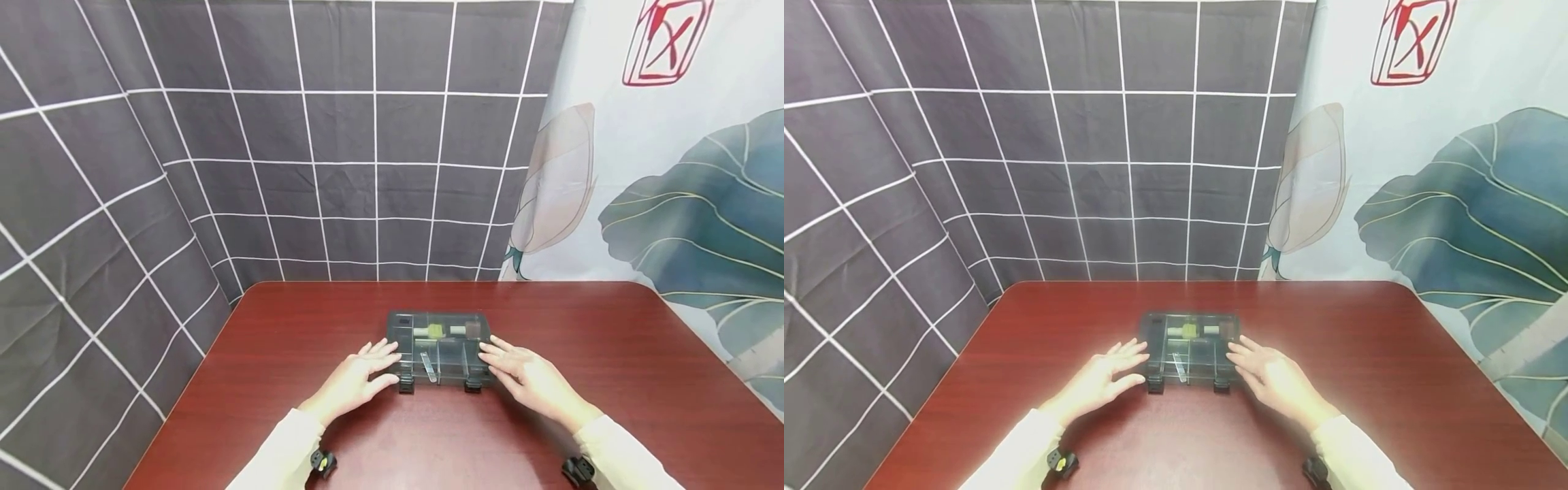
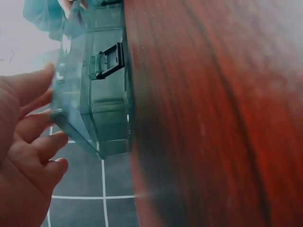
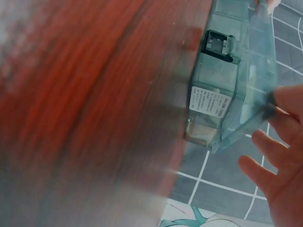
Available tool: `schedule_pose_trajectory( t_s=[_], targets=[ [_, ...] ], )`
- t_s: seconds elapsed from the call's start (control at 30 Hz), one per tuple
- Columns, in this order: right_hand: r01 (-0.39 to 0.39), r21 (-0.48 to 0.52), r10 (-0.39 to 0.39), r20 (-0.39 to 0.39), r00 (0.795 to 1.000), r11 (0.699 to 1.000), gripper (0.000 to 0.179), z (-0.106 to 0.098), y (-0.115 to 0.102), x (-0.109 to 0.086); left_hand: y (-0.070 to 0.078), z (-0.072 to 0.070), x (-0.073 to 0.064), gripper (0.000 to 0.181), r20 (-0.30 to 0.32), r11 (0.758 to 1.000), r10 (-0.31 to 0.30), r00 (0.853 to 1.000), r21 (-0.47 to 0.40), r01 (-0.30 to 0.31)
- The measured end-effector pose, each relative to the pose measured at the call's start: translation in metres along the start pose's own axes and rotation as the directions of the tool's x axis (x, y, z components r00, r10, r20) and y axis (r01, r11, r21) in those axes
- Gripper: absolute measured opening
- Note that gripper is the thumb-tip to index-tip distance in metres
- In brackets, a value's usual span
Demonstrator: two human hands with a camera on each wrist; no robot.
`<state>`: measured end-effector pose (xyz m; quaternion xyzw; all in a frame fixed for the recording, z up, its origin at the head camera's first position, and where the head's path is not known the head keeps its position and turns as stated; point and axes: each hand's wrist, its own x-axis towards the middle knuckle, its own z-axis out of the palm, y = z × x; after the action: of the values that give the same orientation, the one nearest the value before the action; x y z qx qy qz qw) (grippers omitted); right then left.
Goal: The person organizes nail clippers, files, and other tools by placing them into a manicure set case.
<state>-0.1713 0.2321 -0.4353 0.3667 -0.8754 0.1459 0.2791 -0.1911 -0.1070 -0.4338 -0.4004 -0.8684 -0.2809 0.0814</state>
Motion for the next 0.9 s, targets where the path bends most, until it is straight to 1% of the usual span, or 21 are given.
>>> schedule_pose_trajectory(
  t_s=[0.1,0.2,0.33,0.4,0.47,0.6,0.67,0.77,0.83,0.9],
  targets=[
    [-0.005,-0.012,0.005,0.031,1.000,1.000,0.039,0.001,0.000,-0.002,0.002,0.001,0.000,0.043,0.062,0.998,-0.004,0.998,0.068,0.000],
    [-0.021,-0.007,0.021,0.065,0.998,1.000,0.040,0.003,0.001,-0.003,0.002,0.004,0.002,0.043,0.085,0.991,0.029,0.996,0.126,-0.040],
    [-0.044,-0.008,0.045,0.143,0.989,0.999,0.044,0.006,0.000,-0.004,0.003,0.007,0.004,0.045,0.109,0.979,0.080,0.991,0.179,-0.099],
    [-0.050,-0.005,0.050,0.182,0.982,0.999,0.048,0.008,0.000,-0.004,0.004,0.008,0.005,0.048,0.130,0.971,0.089,0.987,0.209,-0.115],
    [-0.044,-0.010,0.045,0.204,0.978,0.999,0.054,0.009,0.001,-0.004,0.006,0.009,0.007,0.053,0.147,0.962,0.098,0.984,0.238,-0.132],
    [0.004,-0.030,0.002,0.209,0.978,1.000,0.064,0.012,0.001,-0.001,0.008,0.011,0.012,0.060,0.184,0.933,0.097,0.978,0.325,-0.154],
    [0.027,-0.048,-0.017,0.207,0.978,0.998,0.067,0.014,0.001,0.000,0.009,0.013,0.013,0.062,0.205,0.917,0.081,0.975,0.368,-0.153],
    [0.031,-0.051,-0.018,0.226,0.974,0.998,0.072,0.016,-0.001,0.001,0.010,0.015,0.015,0.064,0.229,0.892,0.066,0.971,0.423,-0.161],
    [0.024,-0.061,-0.009,0.241,0.970,0.998,0.073,0.016,-0.003,0.002,0.010,0.016,0.016,0.063,0.244,0.864,0.076,0.967,0.469,-0.186],
    [0.013,-0.068,0.005,0.252,0.968,0.998,0.074,0.016,-0.005,0.005,0.011,0.016,0.018,0.061,0.251,0.829,0.090,0.964,0.517,-0.212]
  ],
)
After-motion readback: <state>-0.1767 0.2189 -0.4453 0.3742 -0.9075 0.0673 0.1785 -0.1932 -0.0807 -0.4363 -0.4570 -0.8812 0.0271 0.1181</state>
